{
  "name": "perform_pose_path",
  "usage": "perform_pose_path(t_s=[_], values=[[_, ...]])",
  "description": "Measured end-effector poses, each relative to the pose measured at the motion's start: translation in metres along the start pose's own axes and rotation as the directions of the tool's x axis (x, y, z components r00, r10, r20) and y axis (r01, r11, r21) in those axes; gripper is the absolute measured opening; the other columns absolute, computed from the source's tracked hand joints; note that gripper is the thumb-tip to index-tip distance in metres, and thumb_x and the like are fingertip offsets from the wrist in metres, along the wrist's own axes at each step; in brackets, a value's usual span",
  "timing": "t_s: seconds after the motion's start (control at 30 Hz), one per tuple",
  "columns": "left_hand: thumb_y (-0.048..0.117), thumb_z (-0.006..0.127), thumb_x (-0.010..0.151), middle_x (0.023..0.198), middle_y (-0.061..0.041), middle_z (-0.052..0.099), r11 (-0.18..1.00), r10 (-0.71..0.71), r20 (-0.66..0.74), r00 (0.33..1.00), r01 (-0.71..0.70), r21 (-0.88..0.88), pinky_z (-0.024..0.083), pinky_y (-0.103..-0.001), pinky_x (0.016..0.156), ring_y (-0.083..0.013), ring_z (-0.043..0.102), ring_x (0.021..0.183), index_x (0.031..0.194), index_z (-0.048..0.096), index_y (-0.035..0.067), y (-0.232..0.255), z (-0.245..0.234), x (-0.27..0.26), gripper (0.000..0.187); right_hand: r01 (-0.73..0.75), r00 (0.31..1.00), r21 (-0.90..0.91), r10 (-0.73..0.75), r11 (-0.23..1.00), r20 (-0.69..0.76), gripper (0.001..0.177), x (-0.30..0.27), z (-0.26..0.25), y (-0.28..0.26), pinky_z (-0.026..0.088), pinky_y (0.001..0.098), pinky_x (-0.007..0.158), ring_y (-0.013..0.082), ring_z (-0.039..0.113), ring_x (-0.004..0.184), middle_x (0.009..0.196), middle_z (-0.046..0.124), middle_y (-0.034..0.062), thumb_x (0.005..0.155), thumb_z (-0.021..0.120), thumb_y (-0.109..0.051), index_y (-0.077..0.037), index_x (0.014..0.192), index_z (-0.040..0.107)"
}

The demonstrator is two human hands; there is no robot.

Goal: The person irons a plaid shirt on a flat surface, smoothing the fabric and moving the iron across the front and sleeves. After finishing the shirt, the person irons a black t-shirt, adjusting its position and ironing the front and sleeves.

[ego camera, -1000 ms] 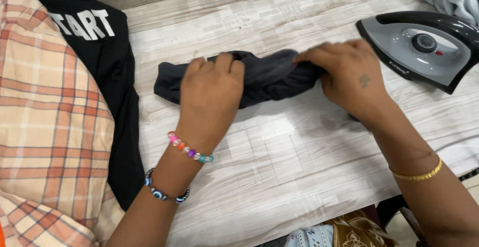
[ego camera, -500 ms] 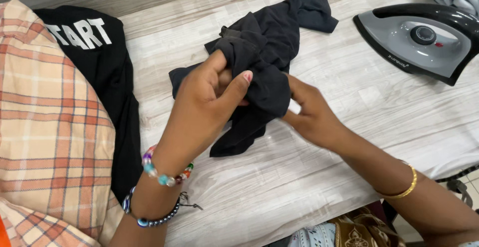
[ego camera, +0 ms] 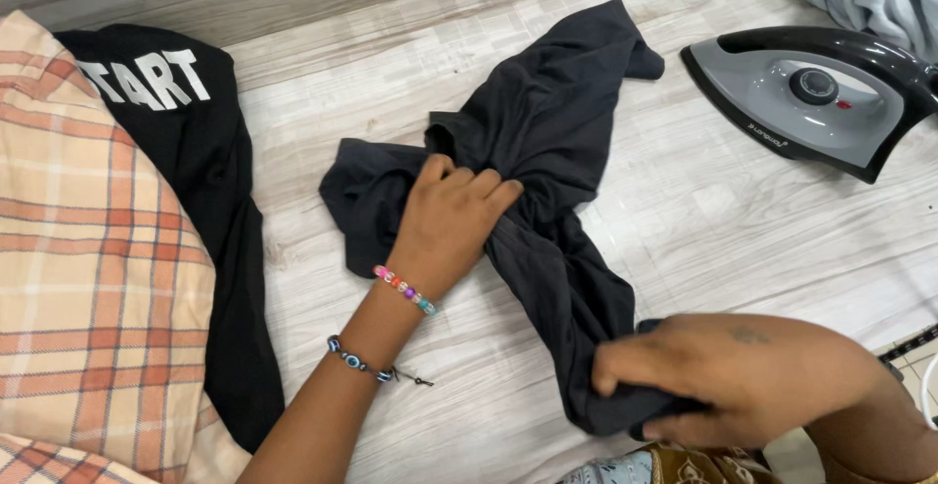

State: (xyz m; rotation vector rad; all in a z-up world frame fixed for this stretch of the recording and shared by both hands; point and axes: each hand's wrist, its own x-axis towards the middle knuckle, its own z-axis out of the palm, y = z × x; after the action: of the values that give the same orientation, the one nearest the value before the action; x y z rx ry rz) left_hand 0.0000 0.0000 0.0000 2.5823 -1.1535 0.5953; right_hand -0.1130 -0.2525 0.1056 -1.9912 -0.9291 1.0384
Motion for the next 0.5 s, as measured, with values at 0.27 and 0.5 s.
perform_pose_path(t_s=[0.27, 0.5], values=[[0.001, 0.077, 0.077, 0.11, -0.011, 0.06, 0.848, -0.311, -0.308, 0.899, 0.409, 0.336, 0.04, -0.046, 0.08, -0.0286, 0.057, 0.096, 0.129, 0.074, 0.016, -0.074, -0.081, -0.013, 0.053, -0.583, 0.383, -0.228, 0.016, 0.779, -0.924, 0.023, 0.034, -0.053, 0.065, 0.051, 0.0386, 0.07, 0.0261, 0.067, 0.09, 0.103, 0.063, 0.0103, 0.084, 0.078, -0.007, -0.007, 0.102, 0.064], [0.034, 0.086, 0.061, 0.118, -0.011, 0.061, 0.997, 0.021, -0.064, 0.998, -0.026, -0.079, 0.037, -0.049, 0.101, -0.0287, 0.055, 0.113, 0.135, 0.068, 0.004, -0.009, -0.022, 0.0, 0.081, -0.205, 0.358, 0.145, 0.212, 0.968, -0.909, 0.026, 0.055, -0.084, 0.089, 0.046, 0.028, 0.064, 0.013, 0.061, 0.075, 0.087, 0.068, 0.0037, 0.09, 0.054, 0.009, -0.008, 0.109, 0.051]])
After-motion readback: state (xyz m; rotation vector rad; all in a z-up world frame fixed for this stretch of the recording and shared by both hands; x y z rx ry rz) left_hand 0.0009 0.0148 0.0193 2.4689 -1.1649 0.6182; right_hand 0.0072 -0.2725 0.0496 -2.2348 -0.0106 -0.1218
